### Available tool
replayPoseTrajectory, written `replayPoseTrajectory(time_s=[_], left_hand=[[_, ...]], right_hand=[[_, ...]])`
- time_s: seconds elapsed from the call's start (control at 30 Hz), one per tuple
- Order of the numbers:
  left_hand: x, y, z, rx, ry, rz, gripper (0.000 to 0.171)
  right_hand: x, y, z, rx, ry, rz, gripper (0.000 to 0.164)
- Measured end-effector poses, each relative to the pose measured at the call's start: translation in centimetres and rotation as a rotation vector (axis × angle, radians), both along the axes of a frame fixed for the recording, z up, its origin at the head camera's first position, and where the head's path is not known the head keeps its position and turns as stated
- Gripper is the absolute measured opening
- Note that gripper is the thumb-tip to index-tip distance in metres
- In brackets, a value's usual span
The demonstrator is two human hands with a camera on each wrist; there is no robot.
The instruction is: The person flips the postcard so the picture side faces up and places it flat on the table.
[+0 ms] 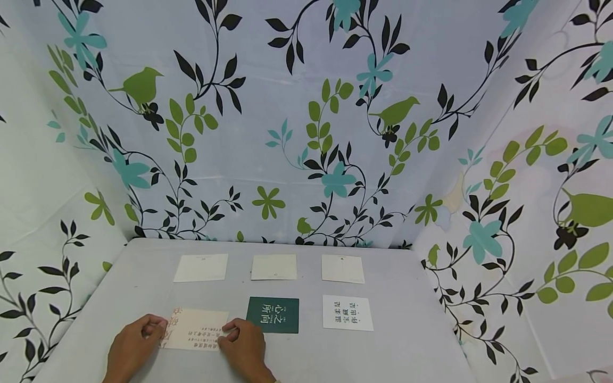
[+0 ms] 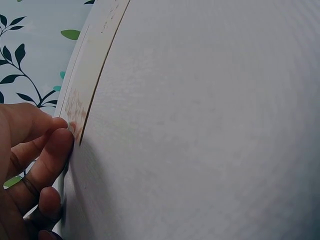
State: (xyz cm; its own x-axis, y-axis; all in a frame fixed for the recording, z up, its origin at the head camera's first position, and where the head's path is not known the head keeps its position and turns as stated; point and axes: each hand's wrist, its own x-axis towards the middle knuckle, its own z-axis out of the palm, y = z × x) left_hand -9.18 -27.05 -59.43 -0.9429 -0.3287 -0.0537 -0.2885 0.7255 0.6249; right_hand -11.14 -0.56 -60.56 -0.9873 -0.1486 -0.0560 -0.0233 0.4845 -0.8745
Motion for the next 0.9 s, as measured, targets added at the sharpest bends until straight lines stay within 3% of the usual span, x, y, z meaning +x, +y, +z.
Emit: replayPoseTrajectory(time_s=[0.9], left_hand=[[0.09,0.02,0.03,0.022,-0.014,0.030,0.025]], right_hand=[[0.03,-0.04,0.09,-0.009,0.005,-0.019,0.009]])
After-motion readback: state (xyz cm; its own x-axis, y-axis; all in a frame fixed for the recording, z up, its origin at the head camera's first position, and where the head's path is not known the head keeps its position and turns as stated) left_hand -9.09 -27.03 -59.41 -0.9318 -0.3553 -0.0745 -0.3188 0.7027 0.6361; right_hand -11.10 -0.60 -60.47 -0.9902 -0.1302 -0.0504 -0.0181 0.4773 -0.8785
